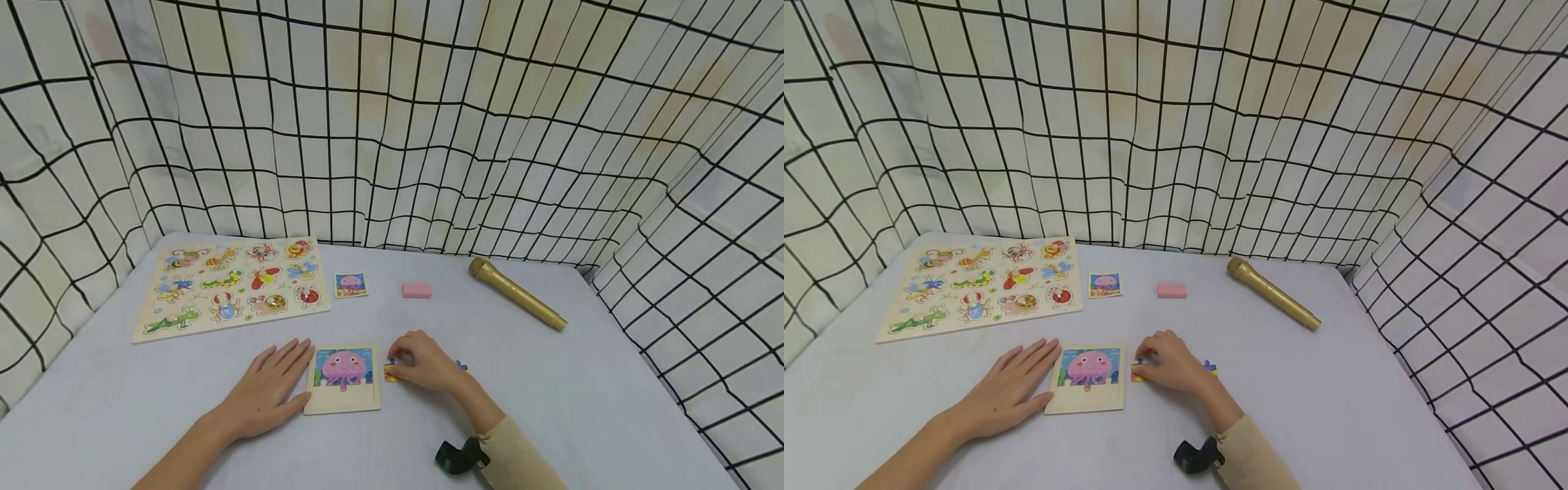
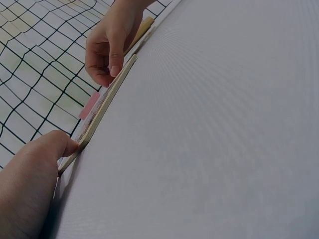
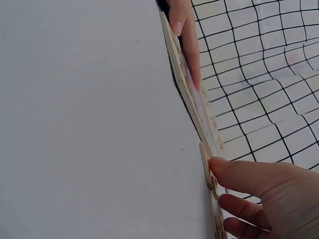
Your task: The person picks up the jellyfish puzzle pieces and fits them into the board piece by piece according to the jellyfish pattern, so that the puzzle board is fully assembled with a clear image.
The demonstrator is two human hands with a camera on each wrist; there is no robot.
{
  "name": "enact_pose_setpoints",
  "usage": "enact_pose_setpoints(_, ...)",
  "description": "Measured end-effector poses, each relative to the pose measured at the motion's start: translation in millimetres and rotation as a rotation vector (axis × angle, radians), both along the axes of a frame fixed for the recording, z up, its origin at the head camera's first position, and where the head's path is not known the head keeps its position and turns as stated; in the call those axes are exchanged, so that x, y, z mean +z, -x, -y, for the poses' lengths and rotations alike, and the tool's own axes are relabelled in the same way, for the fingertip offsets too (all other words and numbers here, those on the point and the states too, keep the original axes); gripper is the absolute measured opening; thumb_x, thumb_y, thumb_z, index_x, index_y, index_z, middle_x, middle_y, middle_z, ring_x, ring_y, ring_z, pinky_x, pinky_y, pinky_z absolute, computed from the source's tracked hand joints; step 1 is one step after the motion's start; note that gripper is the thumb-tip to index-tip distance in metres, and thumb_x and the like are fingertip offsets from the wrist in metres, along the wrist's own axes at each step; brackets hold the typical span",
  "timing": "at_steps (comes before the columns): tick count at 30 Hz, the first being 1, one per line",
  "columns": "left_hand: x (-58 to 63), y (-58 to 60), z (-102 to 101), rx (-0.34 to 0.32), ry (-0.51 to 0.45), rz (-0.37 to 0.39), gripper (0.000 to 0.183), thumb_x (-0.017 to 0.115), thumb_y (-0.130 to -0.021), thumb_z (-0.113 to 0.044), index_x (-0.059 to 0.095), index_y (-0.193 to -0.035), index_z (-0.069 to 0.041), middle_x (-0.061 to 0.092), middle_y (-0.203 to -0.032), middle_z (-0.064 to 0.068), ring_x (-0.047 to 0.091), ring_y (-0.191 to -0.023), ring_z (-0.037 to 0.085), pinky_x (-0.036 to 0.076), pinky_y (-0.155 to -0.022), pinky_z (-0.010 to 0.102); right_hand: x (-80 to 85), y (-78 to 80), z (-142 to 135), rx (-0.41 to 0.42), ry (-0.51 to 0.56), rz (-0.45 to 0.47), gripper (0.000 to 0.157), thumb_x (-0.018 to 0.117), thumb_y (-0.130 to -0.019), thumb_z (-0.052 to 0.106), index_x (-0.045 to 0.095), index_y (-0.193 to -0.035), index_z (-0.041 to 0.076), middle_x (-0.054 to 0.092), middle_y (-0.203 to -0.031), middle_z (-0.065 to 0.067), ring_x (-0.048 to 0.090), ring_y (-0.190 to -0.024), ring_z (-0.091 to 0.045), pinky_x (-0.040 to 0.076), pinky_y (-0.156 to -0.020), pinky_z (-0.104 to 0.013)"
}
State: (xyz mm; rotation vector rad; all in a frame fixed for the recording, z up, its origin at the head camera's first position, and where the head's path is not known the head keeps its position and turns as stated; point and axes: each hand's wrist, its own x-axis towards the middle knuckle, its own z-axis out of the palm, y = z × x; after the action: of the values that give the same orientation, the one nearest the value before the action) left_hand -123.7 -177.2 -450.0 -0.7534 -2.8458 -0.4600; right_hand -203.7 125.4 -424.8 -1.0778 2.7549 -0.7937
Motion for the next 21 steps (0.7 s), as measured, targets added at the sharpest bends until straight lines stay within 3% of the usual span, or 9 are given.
enact_pose_setpoints(21,0.9,-1.1,-1.5,-0.007,-0.006,-0.03,0.067,0.051,-0.09,-0.043,0.034,-0.14,-0.002,0.032,-0.146,0.011,0.023,-0.134,0.03,0.013,-0.106,0.049,-2.2,-5.0,-9.0,-0.052,-0.002,0.039,0.023,0.07,-0.08,0.029,0.066,-0.1,0.018,0.054,-0.092,0.008,0.041,-0.086,-0.012,0.035,-0.069,-0.025)
